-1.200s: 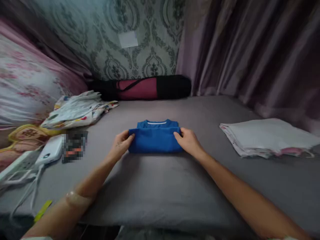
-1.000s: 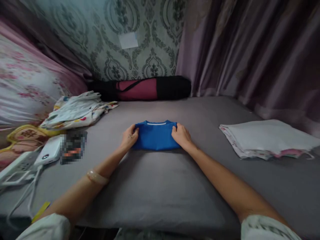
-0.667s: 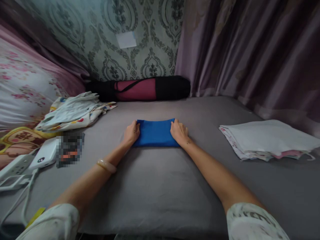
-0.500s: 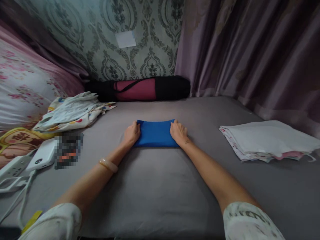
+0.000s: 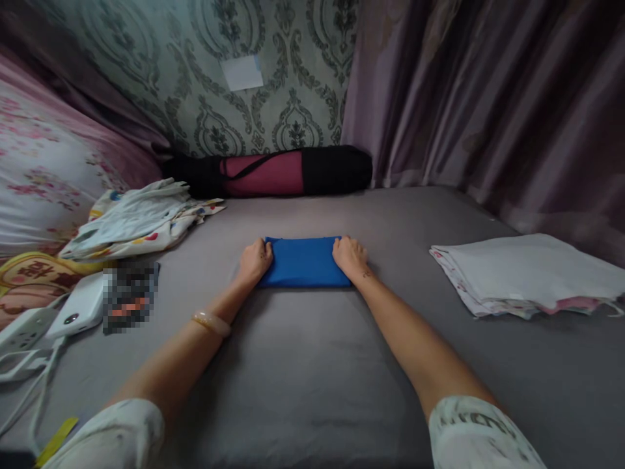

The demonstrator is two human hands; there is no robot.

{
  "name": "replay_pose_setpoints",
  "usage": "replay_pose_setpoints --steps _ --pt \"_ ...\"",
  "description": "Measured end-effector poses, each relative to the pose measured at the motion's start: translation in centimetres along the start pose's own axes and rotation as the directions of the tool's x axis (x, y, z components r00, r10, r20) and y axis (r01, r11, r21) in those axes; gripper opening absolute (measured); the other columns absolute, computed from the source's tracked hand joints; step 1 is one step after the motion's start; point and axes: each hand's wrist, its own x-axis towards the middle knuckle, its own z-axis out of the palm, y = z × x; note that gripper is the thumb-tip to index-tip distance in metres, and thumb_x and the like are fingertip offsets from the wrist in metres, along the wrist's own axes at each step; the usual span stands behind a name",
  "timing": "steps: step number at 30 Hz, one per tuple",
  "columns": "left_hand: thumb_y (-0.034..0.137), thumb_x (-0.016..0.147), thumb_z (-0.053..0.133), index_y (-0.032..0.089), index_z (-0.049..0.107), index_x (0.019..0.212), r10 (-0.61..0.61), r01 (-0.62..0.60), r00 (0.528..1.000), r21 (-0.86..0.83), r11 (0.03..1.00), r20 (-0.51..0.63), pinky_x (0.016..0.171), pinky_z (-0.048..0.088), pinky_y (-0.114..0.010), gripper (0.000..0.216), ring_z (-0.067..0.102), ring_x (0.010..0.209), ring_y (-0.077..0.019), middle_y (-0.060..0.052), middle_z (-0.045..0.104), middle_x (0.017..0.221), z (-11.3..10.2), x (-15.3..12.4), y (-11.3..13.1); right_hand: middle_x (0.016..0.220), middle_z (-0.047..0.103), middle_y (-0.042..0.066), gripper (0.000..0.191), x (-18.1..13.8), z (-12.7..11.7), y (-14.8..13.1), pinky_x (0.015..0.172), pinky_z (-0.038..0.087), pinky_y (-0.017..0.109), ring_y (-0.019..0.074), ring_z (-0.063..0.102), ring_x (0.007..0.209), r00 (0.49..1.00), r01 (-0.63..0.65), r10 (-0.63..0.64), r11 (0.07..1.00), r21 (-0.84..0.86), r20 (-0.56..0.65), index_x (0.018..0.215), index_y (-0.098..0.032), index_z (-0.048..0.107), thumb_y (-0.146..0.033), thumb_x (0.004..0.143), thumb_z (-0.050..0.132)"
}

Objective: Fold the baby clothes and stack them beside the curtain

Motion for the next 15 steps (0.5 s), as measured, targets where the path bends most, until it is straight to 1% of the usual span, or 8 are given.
replay_pose_setpoints --steps 5,10,13,14,15 --pt "0.037 0.097 0.030 0.016 0.058 0.112 -0.034 0.034 0.999 0.009 0.999 0.014 0.080 0.049 -0.037 0.038 0.067 0.097 -0.0291 -0.017 0.069 0.105 0.0 -0.2 0.4 0.108 0.068 0.023 0.047 0.2 0.1 -0.2 0.086 0.047 0.041 0.0310 0.065 0.104 0.999 -0.026 0.026 1.000 -0.001 0.031 0.113 -0.010 0.068 -0.036 0.099 0.032" --pt "0.038 0.097 0.031 0.015 0.058 0.111 -0.075 0.075 0.996 0.002 0.997 0.038 0.082 0.049 -0.037 0.038 0.066 0.101 -0.0294 -0.018 0.068 0.107 -0.3 0.0 0.4 0.109 0.068 0.023 0.046 0.2 -0.1 -0.5 0.088 0.047 0.039 0.0291 0.065 0.105 0.998 -0.051 0.051 0.999 -0.007 0.027 0.114 -0.009 0.067 -0.036 0.097 0.034" --pt "0.039 0.096 0.035 0.014 0.057 0.110 -0.084 0.086 0.994 -0.026 0.996 0.070 0.082 0.049 -0.036 0.037 0.065 0.101 -0.0294 -0.018 0.067 0.107 -1.2 -0.1 0.1 0.110 0.068 0.023 0.051 0.3 -0.9 -0.1 0.087 0.048 0.040 0.0303 0.064 0.105 0.995 -0.041 0.037 0.999 0.036 0.095 0.114 -0.009 0.068 -0.040 0.098 0.031" --pt "0.039 0.095 0.036 0.013 0.057 0.111 -0.072 0.073 0.996 -0.020 0.997 0.053 0.083 0.048 -0.036 0.037 0.064 0.102 -0.0297 -0.018 0.066 0.108 -1.6 -0.3 0.1 0.110 0.068 0.023 0.053 0.2 -1.2 -0.1 0.087 0.048 0.041 0.0313 0.064 0.105 0.993 -0.043 0.038 0.998 0.046 0.113 0.113 -0.008 0.068 -0.042 0.098 0.030" --pt "0.039 0.095 0.038 0.012 0.056 0.112 -0.047 0.047 0.999 -0.001 0.999 0.021 0.084 0.048 -0.036 0.036 0.063 0.104 -0.0303 -0.020 0.065 0.111 -2.1 -0.5 0.2 0.110 0.067 0.024 0.055 0.0 -1.6 -0.1 0.087 0.048 0.041 0.0323 0.064 0.105 0.994 -0.048 0.043 0.998 0.044 0.105 0.114 -0.006 0.067 -0.043 0.098 0.029"
